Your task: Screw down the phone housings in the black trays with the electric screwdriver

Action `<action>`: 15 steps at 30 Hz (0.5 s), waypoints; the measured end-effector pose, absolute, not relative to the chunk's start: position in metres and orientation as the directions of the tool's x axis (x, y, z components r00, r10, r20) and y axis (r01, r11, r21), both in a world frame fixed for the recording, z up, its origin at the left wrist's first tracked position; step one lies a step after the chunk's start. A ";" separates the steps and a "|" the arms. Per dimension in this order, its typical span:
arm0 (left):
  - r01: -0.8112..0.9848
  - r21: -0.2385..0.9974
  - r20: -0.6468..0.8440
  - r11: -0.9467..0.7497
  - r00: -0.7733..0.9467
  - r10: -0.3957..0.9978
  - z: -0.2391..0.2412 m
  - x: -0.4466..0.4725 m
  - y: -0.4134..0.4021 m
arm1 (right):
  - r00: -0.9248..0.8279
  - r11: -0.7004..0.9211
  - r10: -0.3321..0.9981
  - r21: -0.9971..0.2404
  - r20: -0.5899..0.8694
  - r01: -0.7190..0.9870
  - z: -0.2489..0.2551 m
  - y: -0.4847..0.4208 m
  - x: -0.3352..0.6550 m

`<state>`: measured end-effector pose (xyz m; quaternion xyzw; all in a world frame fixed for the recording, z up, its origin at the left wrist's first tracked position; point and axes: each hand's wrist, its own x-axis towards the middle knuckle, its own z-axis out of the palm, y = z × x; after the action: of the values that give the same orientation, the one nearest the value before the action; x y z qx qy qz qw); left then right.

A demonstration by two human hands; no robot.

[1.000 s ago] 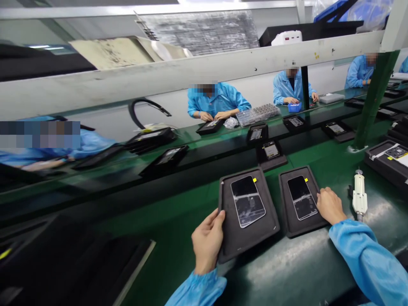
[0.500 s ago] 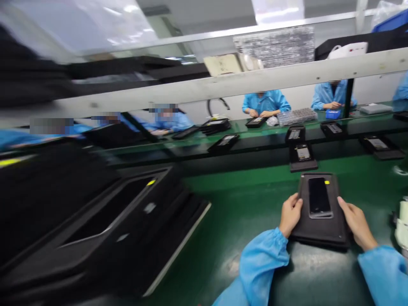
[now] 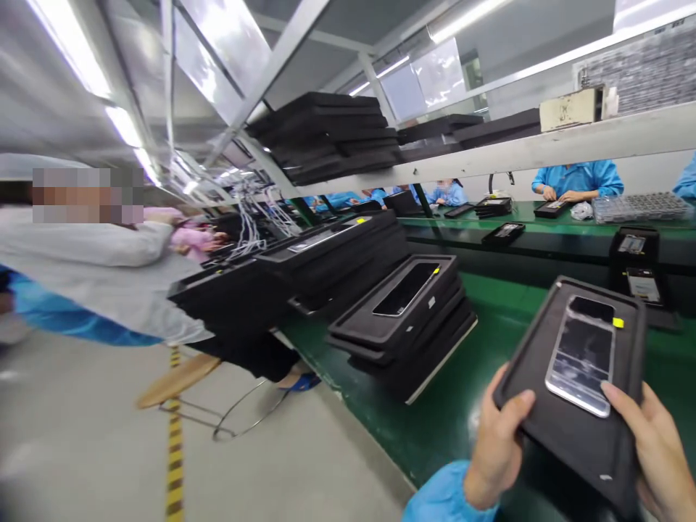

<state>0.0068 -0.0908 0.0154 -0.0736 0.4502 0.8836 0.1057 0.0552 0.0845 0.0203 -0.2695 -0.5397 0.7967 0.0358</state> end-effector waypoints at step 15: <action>0.048 0.964 -0.100 -0.261 -0.846 -0.524 0.165 -0.090 -0.322 | -0.981 -0.254 -0.094 -0.949 -0.169 0.188 -0.002 0.064 0.068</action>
<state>-0.0903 -0.3222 0.1649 -0.2056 0.5787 0.7669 -0.1863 0.0676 0.0637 -0.0016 -0.0387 -0.6040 0.7910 -0.0892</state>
